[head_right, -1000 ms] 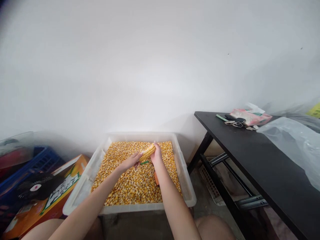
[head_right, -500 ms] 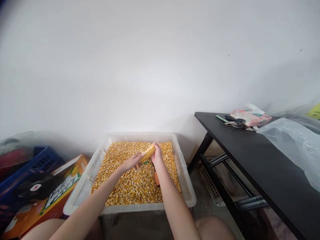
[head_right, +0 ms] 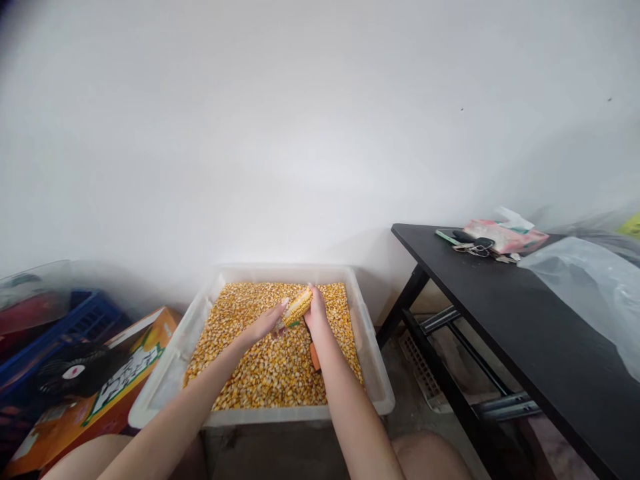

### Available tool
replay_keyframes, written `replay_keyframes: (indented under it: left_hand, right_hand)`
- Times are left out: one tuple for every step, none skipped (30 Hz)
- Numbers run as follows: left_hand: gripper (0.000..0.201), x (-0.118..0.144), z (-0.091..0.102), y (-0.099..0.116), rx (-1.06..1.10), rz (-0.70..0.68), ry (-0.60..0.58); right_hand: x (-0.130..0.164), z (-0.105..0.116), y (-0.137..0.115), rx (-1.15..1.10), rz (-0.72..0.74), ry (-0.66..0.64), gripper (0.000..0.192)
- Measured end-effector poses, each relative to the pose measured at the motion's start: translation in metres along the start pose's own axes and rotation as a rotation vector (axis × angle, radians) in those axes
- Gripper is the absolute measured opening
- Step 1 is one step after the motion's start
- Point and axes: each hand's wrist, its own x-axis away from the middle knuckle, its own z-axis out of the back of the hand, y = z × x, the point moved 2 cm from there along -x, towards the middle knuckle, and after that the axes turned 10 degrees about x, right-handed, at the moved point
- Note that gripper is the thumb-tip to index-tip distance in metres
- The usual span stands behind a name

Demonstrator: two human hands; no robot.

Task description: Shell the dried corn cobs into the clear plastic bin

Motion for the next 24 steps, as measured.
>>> replay_keyframes:
  left_hand:
    - [0.057,0.000,0.000,0.001,-0.021,-0.012,-0.012]
    - [0.056,0.000,0.001,0.001,-0.049,-0.021,-0.025]
    - [0.054,0.000,0.001,0.001,-0.072,-0.024,-0.026]
    - [0.053,-0.001,0.001,0.000,-0.083,-0.023,-0.017]
    - [0.052,-0.001,0.001,-0.001,-0.078,-0.018,-0.002]
    - [0.052,-0.002,0.001,-0.002,-0.062,-0.018,0.011]
    - [0.053,-0.002,0.002,-0.003,-0.040,-0.022,0.020]
    - [0.054,-0.002,0.001,-0.003,-0.023,-0.024,0.015]
    - [0.054,-0.001,0.001,-0.003,-0.017,-0.025,-0.001]
    - [0.053,-0.001,0.001,-0.002,-0.025,-0.022,-0.027]
    - [0.052,-0.001,0.001,-0.002,-0.040,-0.019,-0.051]
    - [0.051,0.000,0.000,-0.001,-0.060,-0.019,-0.071]
    - [0.050,0.000,0.000,0.000,-0.083,-0.028,-0.084]
    - [0.050,0.000,0.000,0.000,-0.104,-0.047,-0.090]
    - [0.050,0.000,0.000,-0.001,-0.117,-0.067,-0.089]
    - [0.050,-0.001,0.000,-0.002,-0.121,-0.080,-0.086]
    - [0.050,-0.002,0.000,-0.004,-0.117,-0.085,-0.074]
    - [0.051,-0.003,0.000,-0.006,-0.107,-0.082,-0.058]
    - [0.051,-0.004,0.000,-0.008,-0.094,-0.074,-0.042]
    - [0.052,-0.006,0.001,-0.010,-0.081,-0.065,-0.028]
    - [0.053,-0.007,0.002,-0.011,-0.071,-0.057,-0.016]
    - [0.054,-0.008,0.003,-0.011,-0.064,-0.053,-0.005]
    - [0.055,-0.009,0.004,-0.010,-0.068,-0.059,0.008]
    - [0.055,-0.009,0.005,-0.009,-0.086,-0.075,0.026]
  right_hand:
    - [0.000,0.000,0.000,0.002,-0.002,0.001,0.025]
    - [0.001,0.000,0.000,0.003,-0.005,0.002,0.026]
    - [0.001,0.000,0.000,0.004,-0.008,0.001,0.026]
    - [0.001,-0.001,0.000,0.004,-0.012,0.000,0.026]
    - [0.002,-0.001,0.000,0.003,-0.016,-0.002,0.026]
    - [0.002,-0.001,0.000,-0.001,-0.021,-0.005,0.026]
    - [0.002,-0.002,-0.001,-0.006,-0.026,-0.006,0.026]
    - [0.003,-0.002,-0.001,-0.012,-0.031,-0.006,0.026]
    - [0.003,-0.002,-0.002,-0.020,-0.036,-0.002,0.026]
    - [0.003,-0.002,-0.003,-0.028,-0.041,0.003,0.025]
    - [0.004,-0.001,-0.003,-0.037,-0.046,0.011,0.025]
    - [0.004,-0.001,-0.004,-0.045,-0.049,0.019,0.024]
    - [0.004,0.000,-0.004,-0.052,-0.052,0.027,0.024]
    - [0.004,0.000,-0.005,-0.058,-0.053,0.033,0.023]
    - [0.004,0.001,-0.005,-0.062,-0.053,0.037,0.023]
    - [0.004,0.001,-0.005,-0.065,-0.053,0.040,0.022]
    - [0.004,0.001,-0.005,-0.067,-0.053,0.041,0.022]
    - [0.004,0.002,-0.005,-0.068,-0.054,0.042,0.022]
    - [0.004,0.002,-0.005,-0.068,-0.055,0.043,0.022]
    - [0.004,0.002,-0.005,-0.068,-0.056,0.044,0.023]
    - [0.003,0.002,-0.005,-0.067,-0.057,0.044,0.023]
    - [0.003,0.002,-0.006,-0.065,-0.057,0.045,0.023]
    - [0.003,0.002,-0.006,-0.061,-0.057,0.044,0.024]
    - [0.003,0.001,-0.006,-0.056,-0.056,0.043,0.024]
